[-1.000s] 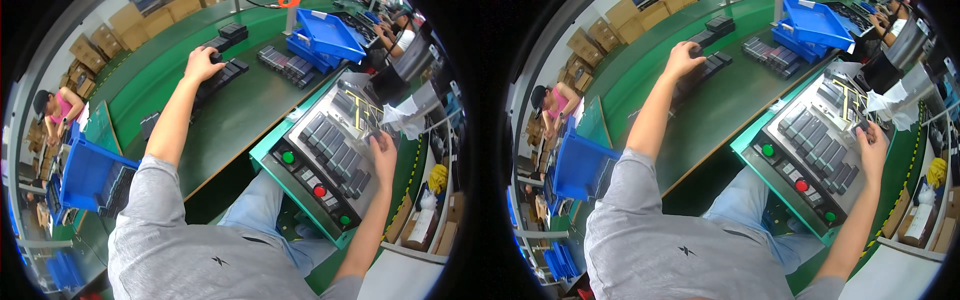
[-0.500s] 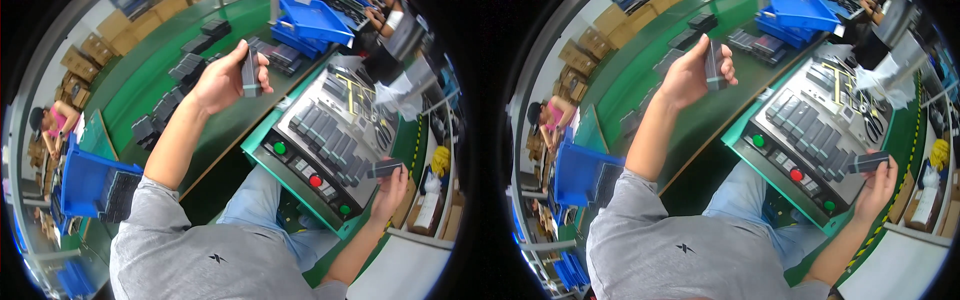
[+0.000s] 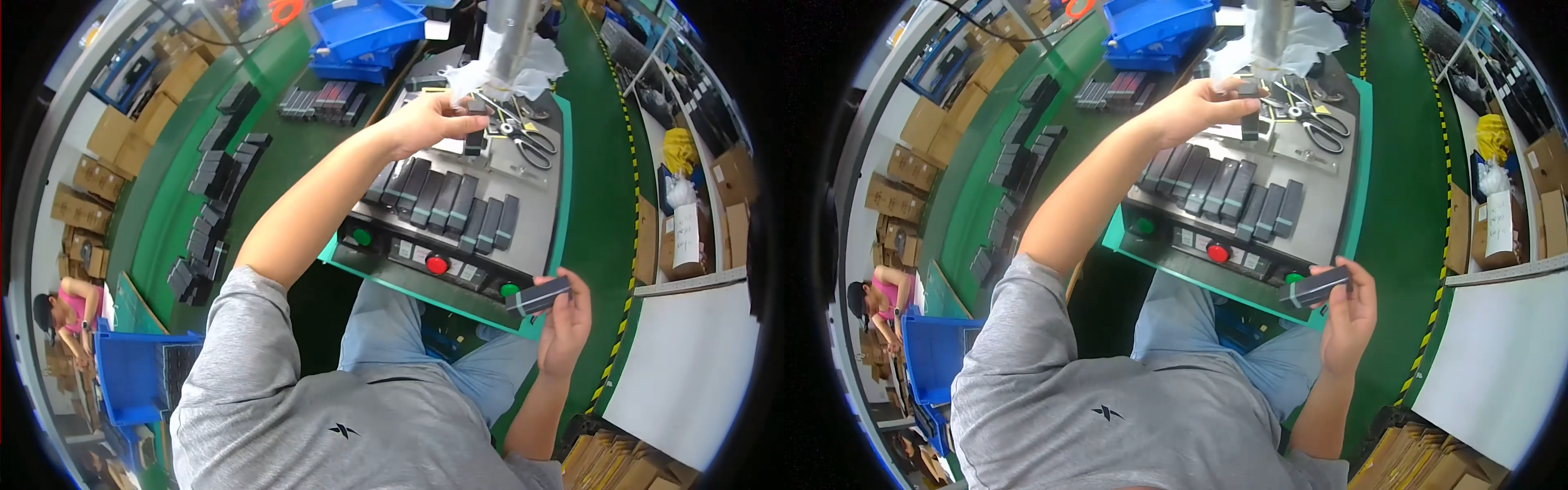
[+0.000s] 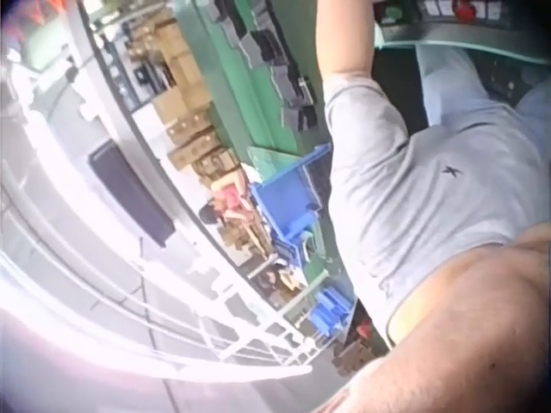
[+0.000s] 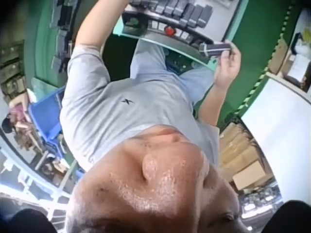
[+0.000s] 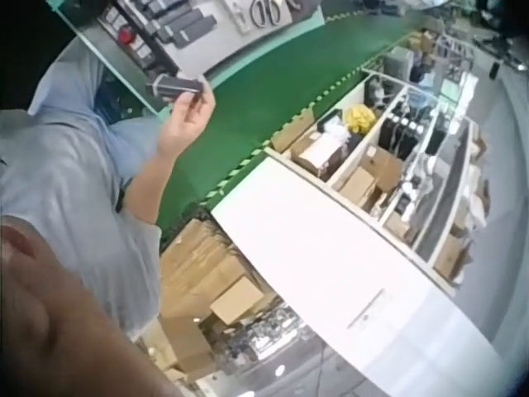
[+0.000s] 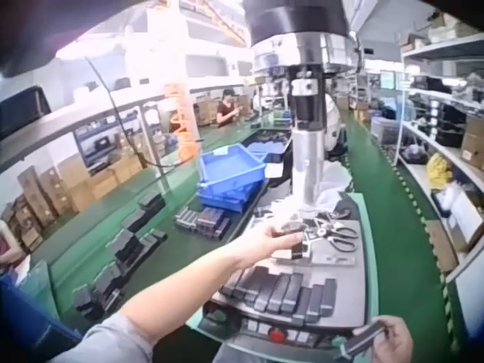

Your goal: Testing electronic components using a specialized machine and organizing them into a blue crate.

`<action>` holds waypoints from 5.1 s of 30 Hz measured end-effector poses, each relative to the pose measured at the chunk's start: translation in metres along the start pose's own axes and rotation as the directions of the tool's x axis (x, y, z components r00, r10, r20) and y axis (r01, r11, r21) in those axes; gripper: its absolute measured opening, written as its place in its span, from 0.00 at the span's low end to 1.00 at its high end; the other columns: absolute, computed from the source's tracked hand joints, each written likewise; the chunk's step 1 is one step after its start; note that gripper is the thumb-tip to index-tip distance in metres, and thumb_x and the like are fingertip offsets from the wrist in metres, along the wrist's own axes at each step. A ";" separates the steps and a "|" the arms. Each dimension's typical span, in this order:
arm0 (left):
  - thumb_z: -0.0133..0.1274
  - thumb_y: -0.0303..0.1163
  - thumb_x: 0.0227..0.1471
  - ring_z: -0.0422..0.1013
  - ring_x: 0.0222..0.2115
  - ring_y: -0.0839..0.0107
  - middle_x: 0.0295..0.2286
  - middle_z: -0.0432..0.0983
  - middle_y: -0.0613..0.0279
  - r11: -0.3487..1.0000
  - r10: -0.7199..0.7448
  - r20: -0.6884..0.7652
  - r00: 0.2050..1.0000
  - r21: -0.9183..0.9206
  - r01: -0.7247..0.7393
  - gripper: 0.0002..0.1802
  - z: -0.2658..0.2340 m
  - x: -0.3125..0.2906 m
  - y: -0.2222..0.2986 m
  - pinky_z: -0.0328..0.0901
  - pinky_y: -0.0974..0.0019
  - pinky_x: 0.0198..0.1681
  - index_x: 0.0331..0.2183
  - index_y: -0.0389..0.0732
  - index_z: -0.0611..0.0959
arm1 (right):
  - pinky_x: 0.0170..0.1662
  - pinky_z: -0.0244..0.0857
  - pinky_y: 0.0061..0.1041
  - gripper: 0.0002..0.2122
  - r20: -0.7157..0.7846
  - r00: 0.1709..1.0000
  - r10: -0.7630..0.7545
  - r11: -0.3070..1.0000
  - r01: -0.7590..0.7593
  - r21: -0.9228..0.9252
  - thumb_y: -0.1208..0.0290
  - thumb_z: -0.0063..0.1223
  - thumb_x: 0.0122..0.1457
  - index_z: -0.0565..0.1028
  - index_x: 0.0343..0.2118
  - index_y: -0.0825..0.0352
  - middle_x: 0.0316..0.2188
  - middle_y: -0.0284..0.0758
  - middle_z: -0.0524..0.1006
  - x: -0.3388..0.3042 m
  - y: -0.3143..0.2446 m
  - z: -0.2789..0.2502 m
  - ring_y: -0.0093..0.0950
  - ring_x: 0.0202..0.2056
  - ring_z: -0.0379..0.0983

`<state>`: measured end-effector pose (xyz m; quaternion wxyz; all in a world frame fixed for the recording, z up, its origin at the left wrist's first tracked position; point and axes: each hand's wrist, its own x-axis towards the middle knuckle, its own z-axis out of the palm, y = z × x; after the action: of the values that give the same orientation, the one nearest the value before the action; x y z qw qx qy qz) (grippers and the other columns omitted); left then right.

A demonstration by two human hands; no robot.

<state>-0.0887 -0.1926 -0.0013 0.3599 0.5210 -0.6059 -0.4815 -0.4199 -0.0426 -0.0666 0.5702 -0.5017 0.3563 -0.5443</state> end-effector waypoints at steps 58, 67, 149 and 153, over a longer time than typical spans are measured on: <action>0.48 0.41 0.63 0.77 0.44 0.57 0.43 0.78 0.45 0.868 -0.042 -0.704 0.709 -0.377 -0.323 0.23 -0.160 -0.271 -0.062 0.72 0.57 0.52 0.47 0.28 0.78 | 0.46 0.66 0.31 0.17 0.110 0.990 0.091 0.991 -0.079 -0.105 0.63 0.40 0.73 0.66 0.57 0.68 0.39 0.36 0.71 0.178 0.011 0.075 0.28 0.41 0.72; 0.58 0.33 0.61 0.77 0.43 0.63 0.38 0.78 0.50 0.870 -0.039 -0.355 0.934 -0.472 -0.143 0.18 -0.061 -0.161 -0.028 0.77 0.59 0.43 0.45 0.35 0.70 | 0.49 0.66 0.24 0.20 0.161 0.987 0.017 0.772 0.090 -0.629 0.65 0.69 0.54 0.76 0.46 0.70 0.42 0.34 0.78 0.219 0.033 0.095 0.23 0.43 0.73; 0.68 0.36 0.49 0.69 0.27 0.81 0.26 0.76 0.68 0.968 0.248 -0.199 0.948 0.016 -0.250 0.29 -0.024 -0.060 -0.015 0.65 0.72 0.31 0.50 0.33 0.78 | 0.50 0.67 0.24 0.24 -0.025 0.959 -0.283 0.920 0.264 -0.288 0.75 0.69 0.53 0.71 0.51 0.73 0.44 0.36 0.75 0.176 -0.001 0.074 0.25 0.46 0.73; 0.70 0.39 0.47 0.71 0.26 0.76 0.27 0.77 0.63 0.967 0.236 -0.173 0.956 0.143 -0.213 0.32 -0.002 0.002 -0.022 0.67 0.69 0.31 0.49 0.32 0.78 | 0.54 0.66 0.27 0.24 -0.088 0.984 -0.152 0.988 0.149 -0.041 0.81 0.61 0.58 0.66 0.56 0.73 0.48 0.37 0.73 0.117 -0.002 0.036 0.27 0.49 0.72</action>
<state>-0.0807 -0.1951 -0.0219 0.4353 0.5133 -0.6528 -0.3477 -0.3680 -0.1507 -0.0398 0.5019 -0.5117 0.3522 -0.6018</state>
